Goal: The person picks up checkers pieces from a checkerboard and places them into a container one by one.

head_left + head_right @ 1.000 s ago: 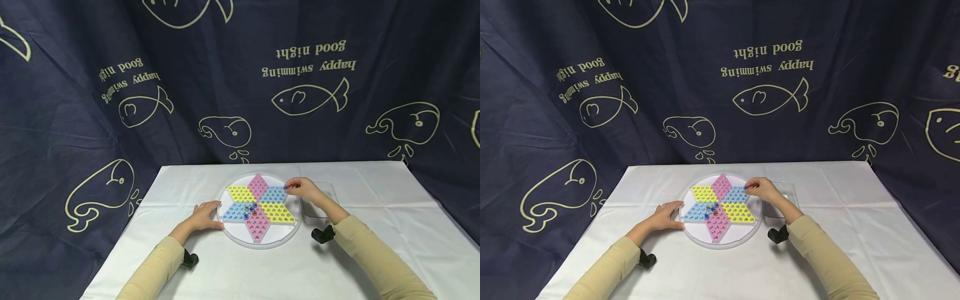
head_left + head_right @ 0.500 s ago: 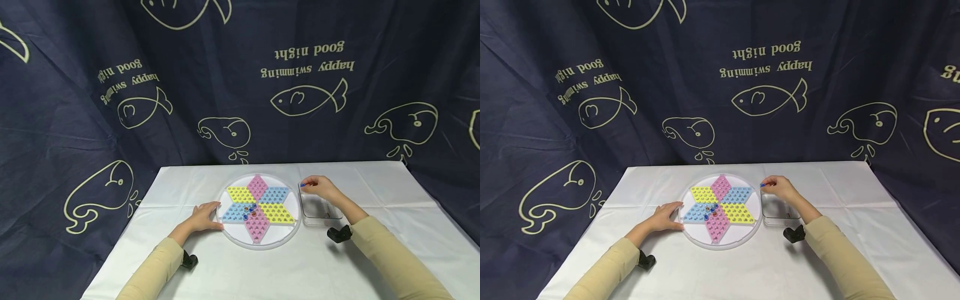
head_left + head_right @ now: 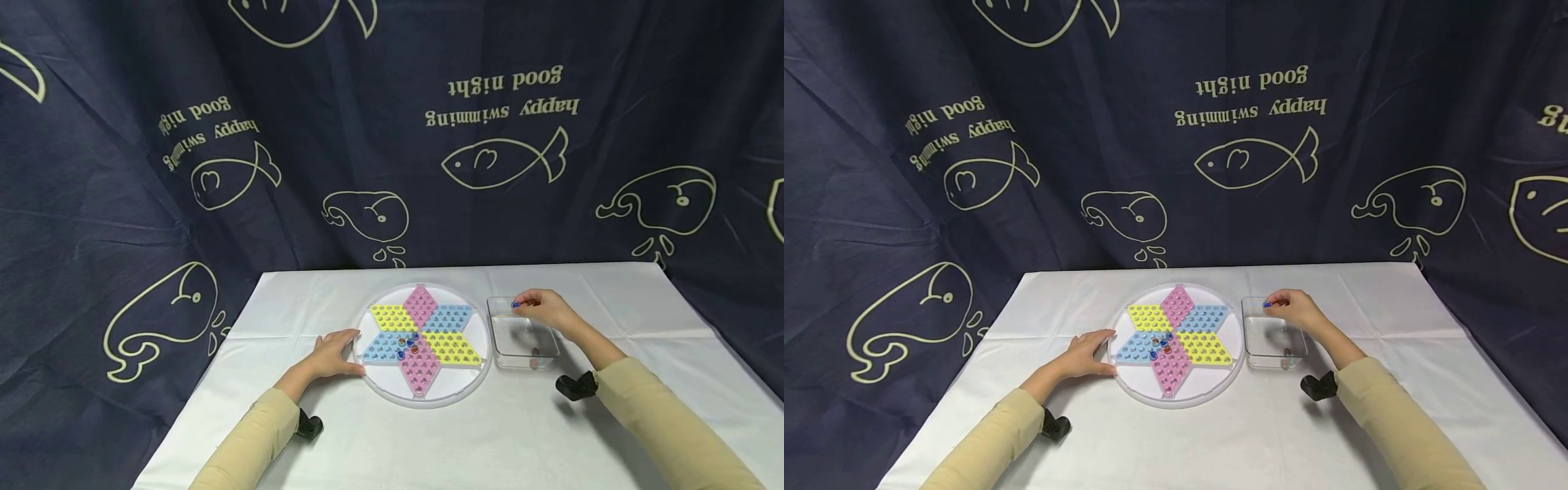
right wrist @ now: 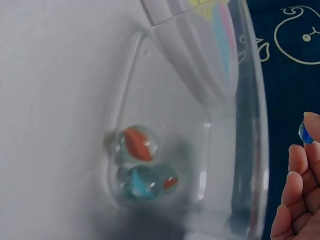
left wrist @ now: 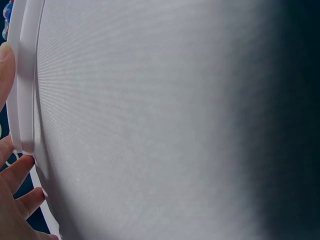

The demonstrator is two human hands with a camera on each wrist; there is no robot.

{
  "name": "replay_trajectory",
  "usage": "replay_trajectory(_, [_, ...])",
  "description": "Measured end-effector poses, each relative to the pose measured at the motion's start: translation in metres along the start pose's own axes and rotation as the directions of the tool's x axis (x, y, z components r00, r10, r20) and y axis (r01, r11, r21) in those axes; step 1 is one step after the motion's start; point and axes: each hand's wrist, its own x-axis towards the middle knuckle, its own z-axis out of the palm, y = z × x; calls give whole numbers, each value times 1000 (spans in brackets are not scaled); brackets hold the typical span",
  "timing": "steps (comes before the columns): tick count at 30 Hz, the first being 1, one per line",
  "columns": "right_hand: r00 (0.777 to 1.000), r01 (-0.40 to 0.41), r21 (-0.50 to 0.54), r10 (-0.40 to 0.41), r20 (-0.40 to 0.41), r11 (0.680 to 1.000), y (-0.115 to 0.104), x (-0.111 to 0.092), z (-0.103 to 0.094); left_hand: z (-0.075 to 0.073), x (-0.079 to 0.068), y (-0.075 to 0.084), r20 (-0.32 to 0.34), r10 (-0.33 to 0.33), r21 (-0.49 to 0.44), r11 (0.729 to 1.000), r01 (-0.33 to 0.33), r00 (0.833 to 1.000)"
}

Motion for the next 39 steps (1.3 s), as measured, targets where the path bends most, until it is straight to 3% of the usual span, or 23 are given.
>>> replay_trajectory(22, [1000,-19,-12,19,1,1000,13,-8,-6,-3,-2,2,5,2,-21,1000,-2,1000])
replay_trajectory(39, [999,-44,0,44,-6,999,-5,1,3,-3,-2,2,0,16,-20,1000,-16,1000])
